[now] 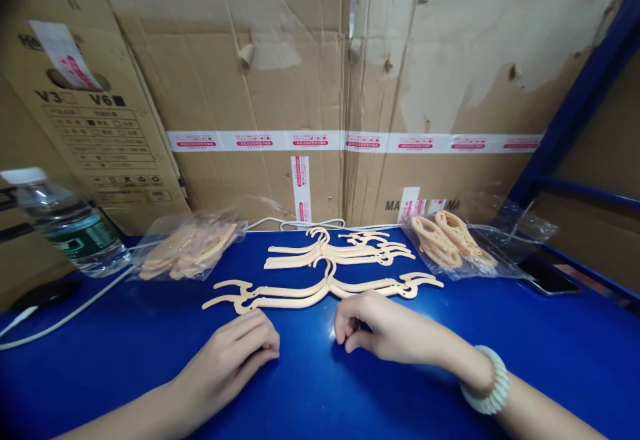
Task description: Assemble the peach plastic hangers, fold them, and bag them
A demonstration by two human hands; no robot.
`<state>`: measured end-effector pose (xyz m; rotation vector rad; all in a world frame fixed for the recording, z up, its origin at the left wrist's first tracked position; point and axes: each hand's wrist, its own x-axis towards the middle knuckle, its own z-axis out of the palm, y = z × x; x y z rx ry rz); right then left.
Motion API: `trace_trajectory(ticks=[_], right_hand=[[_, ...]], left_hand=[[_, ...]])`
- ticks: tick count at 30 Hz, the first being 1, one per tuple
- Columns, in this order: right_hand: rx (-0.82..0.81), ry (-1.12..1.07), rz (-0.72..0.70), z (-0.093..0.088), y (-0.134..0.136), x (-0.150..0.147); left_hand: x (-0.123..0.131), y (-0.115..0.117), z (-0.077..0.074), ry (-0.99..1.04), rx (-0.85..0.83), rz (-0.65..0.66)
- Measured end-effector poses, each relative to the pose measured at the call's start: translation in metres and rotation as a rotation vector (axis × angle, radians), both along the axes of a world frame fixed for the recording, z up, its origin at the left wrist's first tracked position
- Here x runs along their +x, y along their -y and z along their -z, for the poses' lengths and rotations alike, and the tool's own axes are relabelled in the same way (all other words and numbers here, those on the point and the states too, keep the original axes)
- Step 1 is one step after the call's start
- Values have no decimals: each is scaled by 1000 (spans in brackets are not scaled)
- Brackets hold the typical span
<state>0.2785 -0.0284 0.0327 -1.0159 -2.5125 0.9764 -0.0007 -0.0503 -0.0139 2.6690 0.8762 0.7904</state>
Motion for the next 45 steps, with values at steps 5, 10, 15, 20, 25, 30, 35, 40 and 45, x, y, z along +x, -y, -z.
trace_trajectory(ticks=[5,10,15,20,25,30,35,40,45], right_hand=[[55,-37,-81,3,8,-9],[78,-12,-85,4,11,-11],[64,-7,-111,6,14,-13],[64,0,-118,7,15,-13],[58,-21,-96,10,13,-13],[57,-7,-113,7,13,-13],[61,20,-122,5,14,-13],[102,-12,-86,5,16,-14],[230,-23,139,1,2,-3]], left_hand=[[2,-1,-1,-20,-14,-9],[2,-1,-1,-38,-13,-11],[4,-2,1,-48,31,-11],[3,-3,5,-38,43,-35],[2,0,6,-12,32,-48],[3,1,1,-2,25,-57],[4,-1,-1,-13,-14,-17],[4,0,2,-38,25,-18],[5,0,4,-35,100,-18]])
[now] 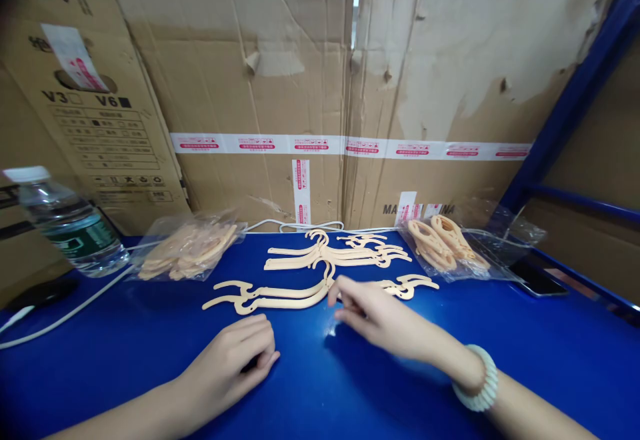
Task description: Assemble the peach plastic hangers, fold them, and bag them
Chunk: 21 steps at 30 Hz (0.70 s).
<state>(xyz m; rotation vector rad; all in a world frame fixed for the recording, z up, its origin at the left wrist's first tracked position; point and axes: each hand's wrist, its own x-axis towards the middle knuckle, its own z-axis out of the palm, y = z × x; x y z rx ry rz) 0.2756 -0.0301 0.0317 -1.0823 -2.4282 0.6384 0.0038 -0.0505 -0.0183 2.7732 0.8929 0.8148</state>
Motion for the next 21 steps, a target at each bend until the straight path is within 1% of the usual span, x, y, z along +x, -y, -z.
trace_trajectory(ticks=[3,5,6,9,12,15,18,21], right_hand=[[176,4,140,-1,-26,15],[261,152,219,-3,-47,24],[286,262,277,-4,-58,28],[300,376,348,-11,-89,29],[305,497,404,-17,-114,17],[290,634,420,-17,-134,-1],[281,733,394,-14,-147,-17],[285,792,384,-11,-155,-28]], left_hand=[[-1,0,-1,5,11,7],[-2,1,-3,16,-23,3],[-2,2,-4,26,-49,6],[-1,4,-8,47,-117,43],[1,7,-10,33,-121,80],[2,9,-11,17,-99,89],[2,10,-11,-1,-73,101],[2,11,-12,-19,-48,121]])
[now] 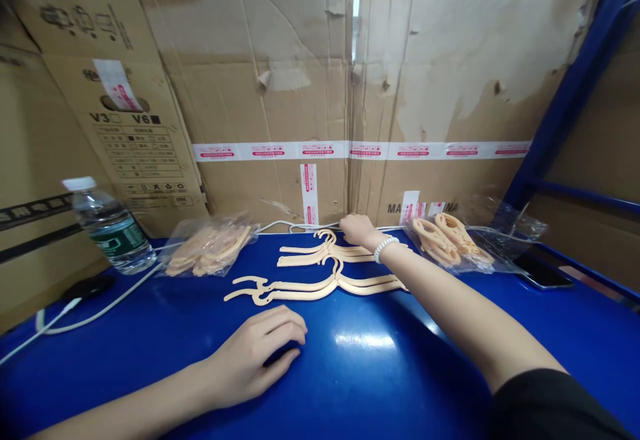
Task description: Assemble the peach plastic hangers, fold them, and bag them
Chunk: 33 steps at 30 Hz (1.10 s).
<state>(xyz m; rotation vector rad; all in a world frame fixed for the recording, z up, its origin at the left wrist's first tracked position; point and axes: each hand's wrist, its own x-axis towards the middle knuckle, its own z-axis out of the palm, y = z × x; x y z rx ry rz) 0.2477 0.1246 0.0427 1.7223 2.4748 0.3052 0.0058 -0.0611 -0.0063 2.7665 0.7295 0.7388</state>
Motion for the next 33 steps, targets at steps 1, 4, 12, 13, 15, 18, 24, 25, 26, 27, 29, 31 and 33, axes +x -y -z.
trace_trajectory(ticks=[1,4,12,13,15,18,24,25,26,27,29,31,33], right_hand=[[0,13,2,0,-2,-3],[5,34,3,0,-4,-8],[103,-43,-10,-16,5,1],[132,-73,-10,-21,9,5],[201,-152,-18,-29,21,14],[291,-294,-46,-35,51,26],[-248,-1347,-251,-9,125,11],[-425,-1458,-255,-2,136,2],[-577,-1550,-245,5,146,-7],[-712,-1610,-213,12,155,-15],[-895,-1659,-153,25,170,-31],[-987,-1640,-128,33,176,-39],[-983,-1578,-190,34,171,-38]], left_hand=[[0,0,0,-4,9,8],[0,-1,-1,-16,25,29],[0,0,-2,11,38,36],[0,0,-2,20,33,36],[-1,0,-1,45,12,36],[-1,1,-2,123,-77,24],[12,10,-4,411,-624,-102],[14,11,-4,454,-729,-115],[16,11,-3,498,-814,-124],[18,11,-2,545,-877,-133],[19,11,0,637,-945,-139],[19,11,1,713,-963,-140],[18,10,1,766,-981,-154]])
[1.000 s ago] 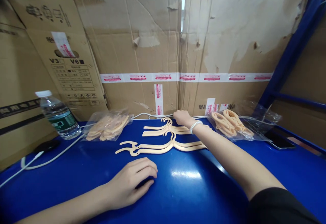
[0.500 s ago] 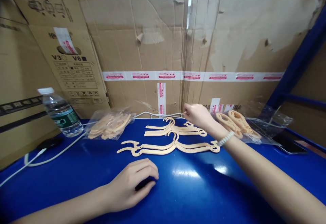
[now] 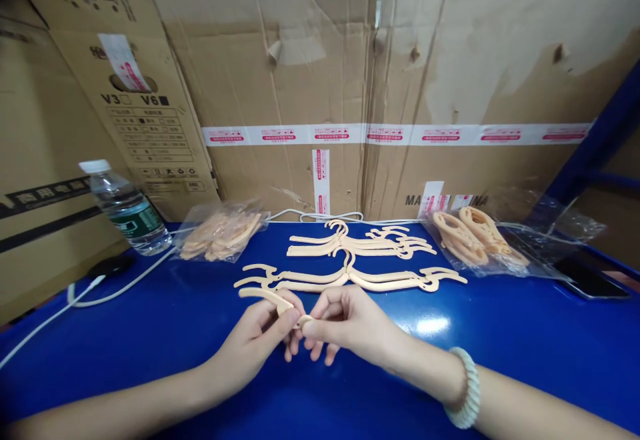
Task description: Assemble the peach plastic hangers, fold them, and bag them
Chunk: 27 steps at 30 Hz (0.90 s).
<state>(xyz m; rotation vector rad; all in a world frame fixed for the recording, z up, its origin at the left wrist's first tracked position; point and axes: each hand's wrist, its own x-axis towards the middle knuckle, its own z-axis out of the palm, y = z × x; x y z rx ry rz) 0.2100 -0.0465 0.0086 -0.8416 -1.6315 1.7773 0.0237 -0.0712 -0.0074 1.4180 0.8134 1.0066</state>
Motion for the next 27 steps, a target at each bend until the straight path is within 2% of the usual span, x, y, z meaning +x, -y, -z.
trace_trajectory(ticks=[3,5,7,8,11,17,22,27], right_hand=[[294,99,33,-7,-28,22],[583,279,197,-12,-55,47],[890,600,319,-13,-79,71],[936,652,357,-12,-88,81],[1003,737,377,-1,-105,96],[1081,806,378,13,-113,89],[1089,788,422,-4,-112,89],[1013,631,479,-27,-89,98]], left_hand=[[0,-1,0,30,-45,-27],[0,-3,1,42,-63,-27],[-1,-5,1,60,-82,-31],[-2,-6,0,69,-92,-43],[-6,-12,-3,77,-102,-111],[-15,-26,-13,151,-54,-288],[-24,-36,-20,184,5,-383],[-30,-41,-28,265,-47,-407]])
